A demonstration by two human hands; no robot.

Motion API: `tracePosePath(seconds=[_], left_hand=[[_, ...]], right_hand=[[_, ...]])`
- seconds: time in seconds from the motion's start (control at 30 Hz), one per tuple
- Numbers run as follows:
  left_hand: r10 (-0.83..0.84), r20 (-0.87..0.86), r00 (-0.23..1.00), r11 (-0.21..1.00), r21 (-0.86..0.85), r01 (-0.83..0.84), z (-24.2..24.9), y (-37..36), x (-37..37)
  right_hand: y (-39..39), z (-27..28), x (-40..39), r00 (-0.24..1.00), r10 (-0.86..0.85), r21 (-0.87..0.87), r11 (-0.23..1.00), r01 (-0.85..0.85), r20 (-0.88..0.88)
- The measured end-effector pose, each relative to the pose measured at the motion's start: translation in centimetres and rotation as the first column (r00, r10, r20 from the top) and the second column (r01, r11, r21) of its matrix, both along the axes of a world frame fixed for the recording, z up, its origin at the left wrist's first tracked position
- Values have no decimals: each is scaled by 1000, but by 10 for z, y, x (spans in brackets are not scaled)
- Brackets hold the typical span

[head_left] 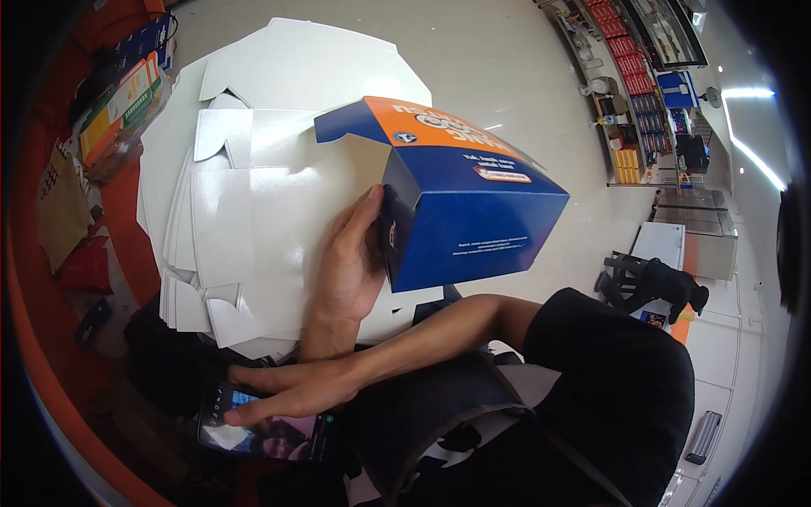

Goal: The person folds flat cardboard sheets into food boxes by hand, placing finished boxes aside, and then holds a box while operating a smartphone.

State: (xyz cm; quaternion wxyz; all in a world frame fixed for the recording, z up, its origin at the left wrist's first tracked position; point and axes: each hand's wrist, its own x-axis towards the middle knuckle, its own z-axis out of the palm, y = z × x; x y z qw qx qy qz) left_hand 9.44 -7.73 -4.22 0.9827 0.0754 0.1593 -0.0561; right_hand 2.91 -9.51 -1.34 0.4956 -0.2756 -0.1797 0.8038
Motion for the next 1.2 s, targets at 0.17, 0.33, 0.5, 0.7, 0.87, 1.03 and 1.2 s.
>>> tracePosePath(seconds=[0.17, 0.33, 0.5, 0.7, 0.87, 1.03, 1.2], left_hand=[[22, 27, 999, 997, 76, -24, 9, 1, 0], [19, 61, 998, 999, 46, -22, 5, 1, 0], [40, 45, 998, 997, 61, -43, 9, 1, 1], [45, 49, 998, 997, 57, -48, 8, 1, 0], [39, 49, 998, 998, 45, -41, 6, 1, 0], [44, 37, 998, 997, 59, -46, 10, 1, 1], [46, 14, 999, 997, 61, -47, 12, 0, 1]], right_hand=[[-2, 1, 7, 960, 161, 12, 986, -168, 229], [-3, 4, 10, 963, 147, -13, 989, -148, 226], [-2, 7, 12, 971, 160, -30, 987, -157, 178], [-3, 4, 9, 973, 163, -28, 987, -160, 166], [-2, 11, 14, 980, 170, -39, 985, -167, 105], [-2, 5, 9, 976, 149, -20, 989, -148, 159], [-3, 5, 9, 965, 168, -47, 986, -162, 204]])
